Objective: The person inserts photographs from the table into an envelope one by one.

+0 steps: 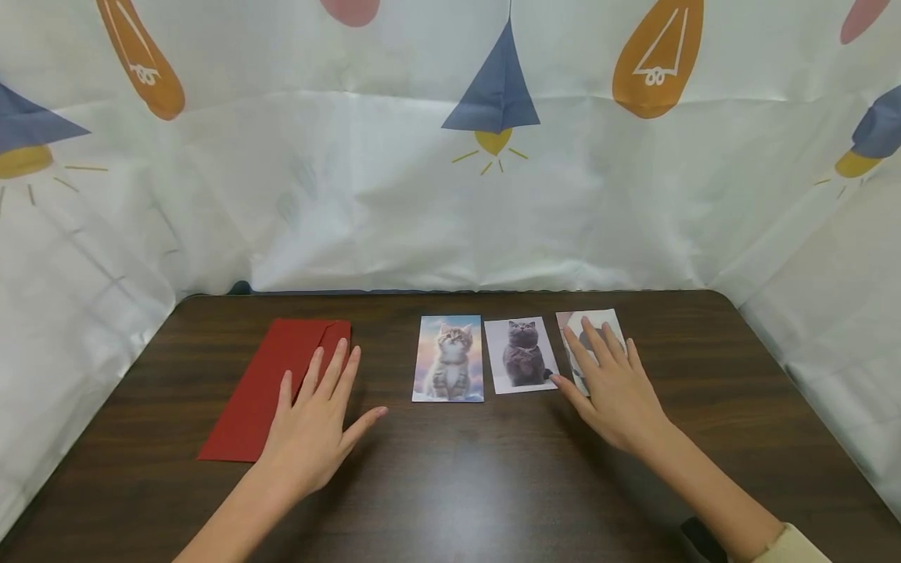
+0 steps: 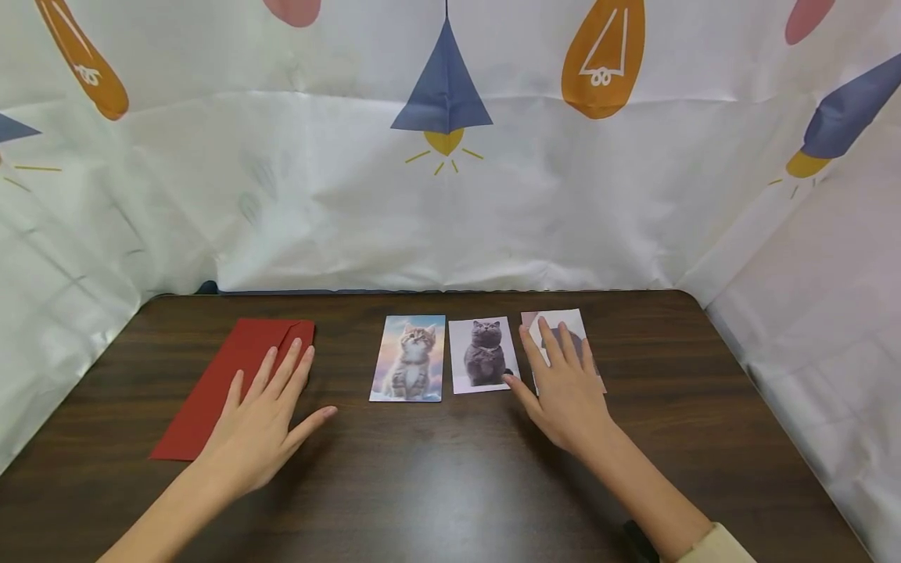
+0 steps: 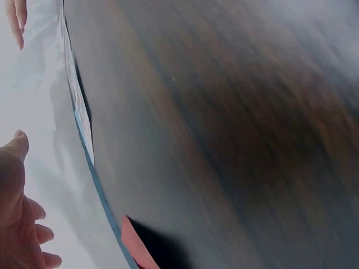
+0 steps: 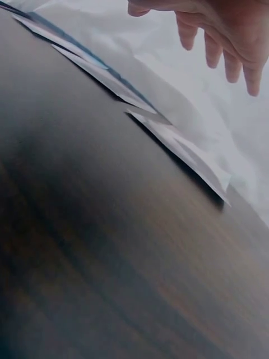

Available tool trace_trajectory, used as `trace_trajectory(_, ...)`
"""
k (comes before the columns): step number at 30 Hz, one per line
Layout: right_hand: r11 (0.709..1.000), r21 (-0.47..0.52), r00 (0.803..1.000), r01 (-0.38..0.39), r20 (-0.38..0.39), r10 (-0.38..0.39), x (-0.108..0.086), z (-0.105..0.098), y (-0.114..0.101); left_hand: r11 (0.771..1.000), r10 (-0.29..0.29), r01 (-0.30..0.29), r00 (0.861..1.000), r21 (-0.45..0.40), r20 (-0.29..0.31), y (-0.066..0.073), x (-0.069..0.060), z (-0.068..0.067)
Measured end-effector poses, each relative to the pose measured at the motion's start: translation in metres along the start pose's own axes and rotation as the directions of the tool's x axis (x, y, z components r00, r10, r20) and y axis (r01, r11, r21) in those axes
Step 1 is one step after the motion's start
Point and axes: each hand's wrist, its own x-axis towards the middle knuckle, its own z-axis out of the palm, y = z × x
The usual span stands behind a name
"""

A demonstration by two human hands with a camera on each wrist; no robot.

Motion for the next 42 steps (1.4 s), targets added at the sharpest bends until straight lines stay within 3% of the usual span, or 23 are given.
trace_trajectory(9,1.0,-0.021,1.0,0.013,0.022,-0.013,0.011,0.002,-0.005,0.999,-0.035,0.036,0.999,-0.02,0.026,-0.018,-0.004,-0.004)
trace_trajectory(19,0.997,-0.019,0.997,0.073,0.02,-0.073,0.029,0.008,-0.012,0.998,-0.056,0.057,0.998,-0.01,0.03,-0.049,-0.008,-0.001)
trace_trajectory(25,0.995,-0.011,0.995,0.094,0.034,-0.094,0.039,0.01,-0.015,0.995,-0.09,0.092,0.994,-0.035,0.066,-0.067,-0.007,0.002)
trace_trajectory(35,0.99,0.056,0.99,0.127,0.051,-0.129,0.06,0.018,-0.019,0.985,-0.161,0.166,0.981,-0.041,0.104,-0.089,-0.005,0.002)
trace_trajectory(42,0.977,0.129,0.985,0.167,0.028,-0.172,0.074,0.024,-0.019,0.982,-0.174,0.179,0.981,-0.055,0.089,-0.101,-0.006,0.006)
